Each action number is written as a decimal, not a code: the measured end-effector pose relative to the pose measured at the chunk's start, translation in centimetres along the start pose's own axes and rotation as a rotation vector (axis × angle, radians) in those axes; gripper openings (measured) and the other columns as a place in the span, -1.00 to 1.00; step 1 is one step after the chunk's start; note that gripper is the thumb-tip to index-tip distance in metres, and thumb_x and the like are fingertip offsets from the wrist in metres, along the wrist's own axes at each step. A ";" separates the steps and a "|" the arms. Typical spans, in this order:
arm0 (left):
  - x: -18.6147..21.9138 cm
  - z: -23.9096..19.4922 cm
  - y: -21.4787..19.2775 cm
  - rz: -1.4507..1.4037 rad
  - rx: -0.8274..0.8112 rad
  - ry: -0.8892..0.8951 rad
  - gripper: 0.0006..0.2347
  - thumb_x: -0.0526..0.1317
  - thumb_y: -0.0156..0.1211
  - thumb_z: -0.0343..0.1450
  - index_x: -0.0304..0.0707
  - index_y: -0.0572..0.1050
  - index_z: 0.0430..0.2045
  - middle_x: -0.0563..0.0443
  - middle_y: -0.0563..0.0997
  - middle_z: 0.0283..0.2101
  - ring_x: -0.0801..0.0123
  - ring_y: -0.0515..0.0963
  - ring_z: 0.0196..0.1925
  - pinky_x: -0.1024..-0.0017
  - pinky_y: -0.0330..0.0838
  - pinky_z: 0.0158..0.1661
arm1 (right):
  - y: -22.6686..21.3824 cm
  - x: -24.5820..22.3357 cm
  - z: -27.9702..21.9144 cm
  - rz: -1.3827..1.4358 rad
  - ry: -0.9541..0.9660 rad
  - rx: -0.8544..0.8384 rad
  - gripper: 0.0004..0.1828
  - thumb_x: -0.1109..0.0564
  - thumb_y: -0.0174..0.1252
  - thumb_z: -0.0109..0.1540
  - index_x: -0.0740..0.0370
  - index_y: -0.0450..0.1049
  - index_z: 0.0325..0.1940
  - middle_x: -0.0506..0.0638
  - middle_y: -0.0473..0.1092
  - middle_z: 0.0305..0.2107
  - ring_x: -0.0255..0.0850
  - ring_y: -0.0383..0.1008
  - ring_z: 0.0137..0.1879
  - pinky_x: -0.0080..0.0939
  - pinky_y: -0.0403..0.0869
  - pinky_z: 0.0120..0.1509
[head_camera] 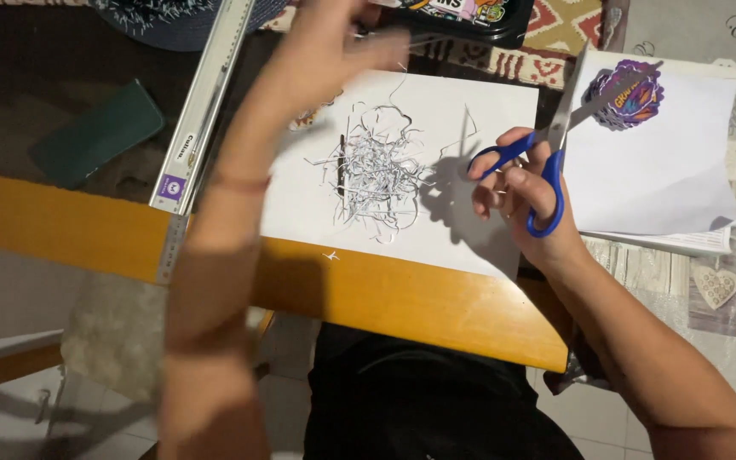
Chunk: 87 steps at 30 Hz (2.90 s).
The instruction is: The person is using scissors to cut out individual stickers from a pile, following the contours of the sticker designs.
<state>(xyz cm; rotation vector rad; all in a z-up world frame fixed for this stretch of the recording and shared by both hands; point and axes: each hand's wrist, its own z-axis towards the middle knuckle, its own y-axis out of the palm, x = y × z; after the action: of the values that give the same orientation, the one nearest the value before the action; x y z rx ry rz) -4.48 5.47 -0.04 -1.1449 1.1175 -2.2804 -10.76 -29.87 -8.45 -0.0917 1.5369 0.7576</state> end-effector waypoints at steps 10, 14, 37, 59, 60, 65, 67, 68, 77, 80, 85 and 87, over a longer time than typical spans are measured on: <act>5.1 -11.9 8.2 0.183 -0.383 -0.490 -0.02 0.38 0.19 0.48 -0.31 -0.11 0.63 -0.49 -0.23 0.67 -0.30 -0.29 0.70 -0.27 -0.36 0.55 | 0.1 0.8 0.3 -0.139 0.054 0.090 -0.31 -0.25 0.16 0.27 0.07 0.14 0.36 0.19 0.47 -0.14 -0.13 0.55 -0.25 -0.15 0.54 -0.20; 6.4 -10.2 10.1 0.175 -0.259 -0.416 -0.10 0.28 0.18 0.55 -0.43 -0.05 0.60 -0.60 -0.14 0.64 -0.38 -0.20 0.69 -0.28 -0.27 0.54 | -0.2 1.2 0.5 -0.159 0.085 0.137 -0.32 -0.28 0.10 0.31 0.06 0.13 0.38 0.13 0.47 -0.13 -0.17 0.53 -0.23 -0.19 0.47 -0.18; -9.7 -5.6 5.1 0.682 0.221 -0.778 -0.25 0.47 0.04 0.54 -0.32 0.53 0.23 -0.26 0.57 0.16 -0.19 0.52 0.19 -0.19 0.42 0.08 | -0.3 0.6 1.4 -0.188 0.165 0.243 -0.61 -0.20 0.13 0.38 0.02 0.32 0.14 0.00 0.57 -0.22 -0.30 0.35 -0.38 -0.29 0.19 -0.32; -10.3 -5.4 4.7 0.440 0.211 -0.868 -0.48 0.05 0.53 0.39 -0.06 0.45 0.17 -0.13 0.48 0.22 -0.17 0.43 0.26 -0.24 0.32 0.13 | 0.2 0.7 1.5 -0.170 0.116 0.146 -0.67 -0.15 0.09 0.45 0.09 0.30 0.11 0.04 0.56 -0.24 -0.36 0.21 -0.45 -0.33 0.18 -0.37; -10.2 -5.5 4.8 0.432 0.251 -0.857 -0.51 0.01 0.54 0.39 -0.04 0.43 0.12 -0.11 0.49 0.19 -0.14 0.44 0.24 -0.23 0.33 0.13 | 0.2 0.6 1.5 -0.167 0.125 0.152 -0.65 -0.15 0.10 0.44 0.10 0.30 0.13 0.06 0.55 -0.25 -0.37 0.28 -0.39 -0.34 0.18 -0.37; -10.8 -6.0 4.7 0.435 0.388 -0.788 -0.67 -0.13 0.52 0.43 -0.01 0.41 -0.09 -0.04 0.65 -0.06 -0.12 0.60 0.03 -0.16 0.41 -0.08 | 0.7 0.1 1.4 -0.173 0.161 0.169 -0.64 -0.20 0.12 0.42 0.04 0.32 0.11 -0.03 0.48 -0.32 -0.39 0.30 -0.36 -0.33 0.14 -0.34; -10.4 -6.1 4.0 0.225 0.472 -0.808 -0.80 -0.13 0.43 0.46 -0.02 0.50 -0.17 -0.08 0.78 -0.09 -0.09 0.74 -0.16 -0.05 0.49 -0.22 | 0.6 0.1 1.4 -0.178 0.169 0.163 -0.62 -0.22 0.13 0.41 0.03 0.32 0.11 -0.03 0.45 -0.38 -0.36 0.25 -0.42 -0.33 0.15 -0.34; -10.6 -6.1 3.8 0.226 0.473 -0.808 -0.80 -0.13 0.43 0.46 -0.02 0.50 -0.17 -0.08 0.78 -0.09 -0.09 0.74 -0.16 -0.05 0.49 -0.22 | 0.6 0.1 1.4 -0.178 0.169 0.162 -0.62 -0.22 0.13 0.41 0.03 0.32 0.11 -0.03 0.45 -0.38 -0.36 0.25 -0.42 -0.33 0.15 -0.34; -8.3 -6.8 1.6 -0.030 0.440 -0.929 -0.46 -0.10 0.46 0.58 0.04 0.11 -0.66 0.27 0.08 -0.62 0.50 0.04 -0.51 0.47 -0.05 -0.35 | 0.0 0.8 1.5 -0.146 0.141 0.173 -0.59 -0.18 0.16 0.41 0.09 0.32 0.17 0.01 0.56 -0.25 -0.31 0.53 -0.12 -0.33 0.22 -0.35; -7.0 -6.9 0.6 -0.185 0.457 -0.929 -0.47 -0.17 0.37 0.58 0.03 0.02 -0.63 0.23 0.00 -0.54 0.49 0.00 -0.46 0.41 -0.14 -0.32 | -0.1 0.8 1.5 -0.185 0.148 0.158 -0.59 -0.23 0.13 0.41 0.06 0.32 0.12 0.00 0.54 -0.23 -0.35 0.27 -0.40 -0.31 0.20 -0.35; -7.3 -7.3 0.1 -0.326 0.317 -1.005 -0.39 0.04 0.14 0.57 -0.37 0.26 0.47 -0.18 0.31 0.55 0.09 0.32 0.58 0.20 0.19 0.46 | -0.3 1.0 1.5 -0.166 0.149 0.170 -0.56 -0.22 0.17 0.39 0.07 0.31 0.16 0.01 0.56 -0.24 -0.33 0.49 -0.20 -0.34 0.22 -0.34; -4.9 -7.1 -0.4 -0.319 0.284 -1.027 -0.42 0.01 0.08 0.58 -0.34 0.24 0.48 -0.15 0.30 0.57 0.12 0.30 0.59 0.18 0.16 0.47 | -0.2 0.9 1.6 -0.170 0.149 0.161 -0.57 -0.21 0.14 0.41 0.08 0.30 0.15 0.04 0.55 -0.23 -0.35 0.37 -0.31 -0.34 0.20 -0.36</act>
<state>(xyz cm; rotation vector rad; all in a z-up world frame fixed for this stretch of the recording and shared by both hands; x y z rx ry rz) -7.13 12.18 -4.86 -2.0753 0.2127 -1.5240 -9.41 -28.91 -9.22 -0.1599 1.7024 0.4999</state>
